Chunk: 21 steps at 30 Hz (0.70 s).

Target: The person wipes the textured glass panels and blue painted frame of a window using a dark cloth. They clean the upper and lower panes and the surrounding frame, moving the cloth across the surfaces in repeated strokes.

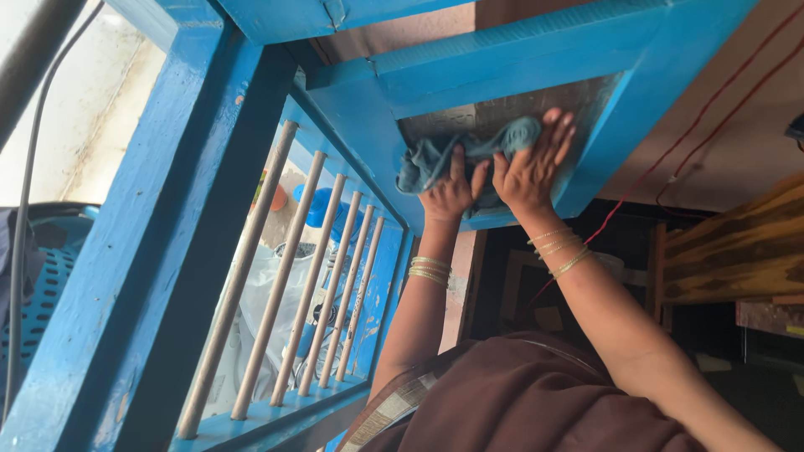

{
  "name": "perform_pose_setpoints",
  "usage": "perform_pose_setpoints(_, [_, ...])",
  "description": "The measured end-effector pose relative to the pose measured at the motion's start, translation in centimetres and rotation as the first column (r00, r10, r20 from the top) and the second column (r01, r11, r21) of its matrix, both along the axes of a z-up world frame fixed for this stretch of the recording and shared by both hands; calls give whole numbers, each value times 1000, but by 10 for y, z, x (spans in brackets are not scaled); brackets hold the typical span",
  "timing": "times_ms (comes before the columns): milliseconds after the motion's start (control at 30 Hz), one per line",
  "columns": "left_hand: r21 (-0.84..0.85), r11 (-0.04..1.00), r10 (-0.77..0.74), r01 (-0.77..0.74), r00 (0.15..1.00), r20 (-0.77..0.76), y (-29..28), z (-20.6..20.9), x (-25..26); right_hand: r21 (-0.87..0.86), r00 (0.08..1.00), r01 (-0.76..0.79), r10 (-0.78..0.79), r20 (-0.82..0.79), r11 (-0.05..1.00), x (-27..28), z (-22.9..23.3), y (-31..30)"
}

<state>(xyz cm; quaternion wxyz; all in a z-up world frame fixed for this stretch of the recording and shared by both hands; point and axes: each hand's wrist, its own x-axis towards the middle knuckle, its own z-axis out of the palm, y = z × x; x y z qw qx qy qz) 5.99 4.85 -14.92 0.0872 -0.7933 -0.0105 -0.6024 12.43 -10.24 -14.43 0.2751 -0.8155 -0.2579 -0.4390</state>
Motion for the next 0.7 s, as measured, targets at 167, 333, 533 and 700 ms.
perform_pose_setpoints(167, [-93,996,-5,-10,988,-157,1,-54,-14,-91,999,-32,34,14,995,-1,-78,2])
perform_pose_setpoints(333, [-128,992,-21,-11,968,-249,0,-115,-33,-249,994,-76,93,59,965,0,-144,-1])
perform_pose_setpoints(533, [-439,886,-191,-149,745,-639,-18,-145,-83,-555,984,-25,119,134,831,-16,-155,-25])
perform_pose_setpoints(700, [-307,950,-134,-57,814,-566,-31,-121,-114,-692,980,0,136,143,722,-45,-126,-48])
